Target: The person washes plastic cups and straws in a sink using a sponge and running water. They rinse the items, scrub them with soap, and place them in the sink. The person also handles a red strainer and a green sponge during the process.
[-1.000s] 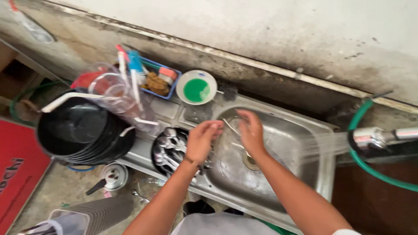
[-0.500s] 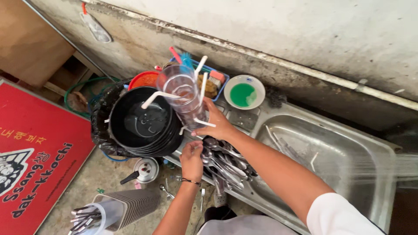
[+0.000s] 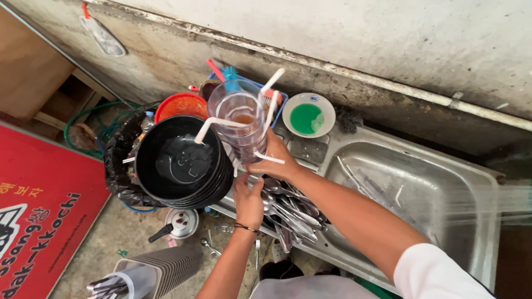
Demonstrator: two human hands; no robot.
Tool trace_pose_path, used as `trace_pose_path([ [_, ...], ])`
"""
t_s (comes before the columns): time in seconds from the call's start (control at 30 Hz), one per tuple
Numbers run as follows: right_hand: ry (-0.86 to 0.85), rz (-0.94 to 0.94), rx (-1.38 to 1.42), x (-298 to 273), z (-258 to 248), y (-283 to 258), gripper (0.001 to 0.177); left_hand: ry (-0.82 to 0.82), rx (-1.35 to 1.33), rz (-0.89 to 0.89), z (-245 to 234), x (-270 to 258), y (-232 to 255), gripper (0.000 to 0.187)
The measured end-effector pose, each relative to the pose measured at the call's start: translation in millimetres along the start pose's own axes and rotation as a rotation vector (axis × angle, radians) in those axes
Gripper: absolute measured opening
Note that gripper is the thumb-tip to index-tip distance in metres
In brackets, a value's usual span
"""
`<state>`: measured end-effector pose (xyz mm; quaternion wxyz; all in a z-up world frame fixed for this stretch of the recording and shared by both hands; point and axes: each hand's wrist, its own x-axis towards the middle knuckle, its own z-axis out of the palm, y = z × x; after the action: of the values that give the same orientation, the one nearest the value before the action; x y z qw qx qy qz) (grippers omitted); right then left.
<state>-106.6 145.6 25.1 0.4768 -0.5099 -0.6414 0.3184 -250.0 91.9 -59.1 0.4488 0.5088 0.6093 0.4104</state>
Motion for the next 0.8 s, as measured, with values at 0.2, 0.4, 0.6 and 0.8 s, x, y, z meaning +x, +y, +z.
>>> trace_pose_path([
  [0.2,0.139,-0.05,0.116,-2,-46,-14,0.093,-0.079,-0.226,0.304,15,-19,91,0.079],
  [0.4,0.211,-0.264,-0.336,-39,-159,-30,0.087,-0.266,-0.411,0.514,64,-50,183,0.079],
  [0.6,0.326,0.159,-0.419,-151,-247,-15,0.102,-0.48,-0.459,0.548,134,-108,197,0.085],
  [0.8,0.21,0.553,-0.486,-261,-304,66,0.103,-0.756,-0.288,0.159,236,-129,132,0.096],
])
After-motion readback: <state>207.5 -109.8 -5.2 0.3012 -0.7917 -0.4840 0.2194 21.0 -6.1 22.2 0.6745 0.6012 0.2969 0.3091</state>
